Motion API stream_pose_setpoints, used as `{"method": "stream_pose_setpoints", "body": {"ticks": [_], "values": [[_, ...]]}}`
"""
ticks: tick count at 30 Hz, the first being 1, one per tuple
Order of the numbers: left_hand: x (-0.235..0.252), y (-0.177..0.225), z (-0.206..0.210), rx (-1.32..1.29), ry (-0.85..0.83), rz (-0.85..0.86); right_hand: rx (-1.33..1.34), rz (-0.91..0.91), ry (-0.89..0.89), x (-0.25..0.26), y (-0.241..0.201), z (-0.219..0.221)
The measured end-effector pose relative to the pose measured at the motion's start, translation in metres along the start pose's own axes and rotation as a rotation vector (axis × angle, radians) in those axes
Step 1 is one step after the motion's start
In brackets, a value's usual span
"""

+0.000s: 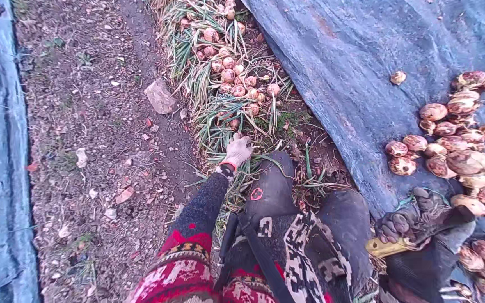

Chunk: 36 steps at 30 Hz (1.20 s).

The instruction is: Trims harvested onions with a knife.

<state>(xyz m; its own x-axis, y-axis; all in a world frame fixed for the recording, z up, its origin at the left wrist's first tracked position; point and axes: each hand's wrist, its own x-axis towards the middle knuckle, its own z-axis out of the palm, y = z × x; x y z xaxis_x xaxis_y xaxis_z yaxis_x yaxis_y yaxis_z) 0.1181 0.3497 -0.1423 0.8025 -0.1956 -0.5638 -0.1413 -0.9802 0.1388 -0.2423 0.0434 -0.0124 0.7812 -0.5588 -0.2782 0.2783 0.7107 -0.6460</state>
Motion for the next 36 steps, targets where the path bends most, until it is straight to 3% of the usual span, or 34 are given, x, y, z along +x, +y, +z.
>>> {"method": "stream_pose_setpoints", "body": {"ticks": [2,4,7,12,15,20,25,27,32,36], "values": [[0.041,-0.039,0.010,-0.062,0.084,-0.119,-0.164,0.196,0.140,0.010,0.032,0.001],[0.080,-0.065,0.006,-0.044,0.197,-0.181,-0.483,0.270,0.276,0.009,0.069,-0.005],[0.134,-0.079,-0.014,0.033,0.312,-0.128,-0.978,0.238,0.194,-0.001,0.101,-0.011],[0.194,-0.081,-0.030,0.119,0.234,-0.147,-1.060,0.361,0.192,0.001,0.114,0.007],[0.199,-0.092,-0.028,0.092,0.245,-0.128,-1.221,0.370,0.222,0.007,0.117,-0.001],[0.133,-0.090,-0.022,-0.180,0.089,0.002,-1.555,0.442,0.130,0.029,0.115,0.025],[0.037,-0.074,0.028,-1.153,-0.198,0.130,-1.122,0.413,0.057,0.029,0.145,0.029],[0.001,-0.050,0.031,-1.321,-0.251,0.187,-1.116,0.380,0.041,0.024,0.159,0.026],[-0.092,0.010,-0.020,-0.901,-0.304,0.494,-0.875,0.270,-0.026,0.007,0.169,0.047],[-0.163,0.053,-0.021,-0.613,-0.366,0.705,-0.672,0.202,-0.050,-0.011,0.153,0.060]]}}
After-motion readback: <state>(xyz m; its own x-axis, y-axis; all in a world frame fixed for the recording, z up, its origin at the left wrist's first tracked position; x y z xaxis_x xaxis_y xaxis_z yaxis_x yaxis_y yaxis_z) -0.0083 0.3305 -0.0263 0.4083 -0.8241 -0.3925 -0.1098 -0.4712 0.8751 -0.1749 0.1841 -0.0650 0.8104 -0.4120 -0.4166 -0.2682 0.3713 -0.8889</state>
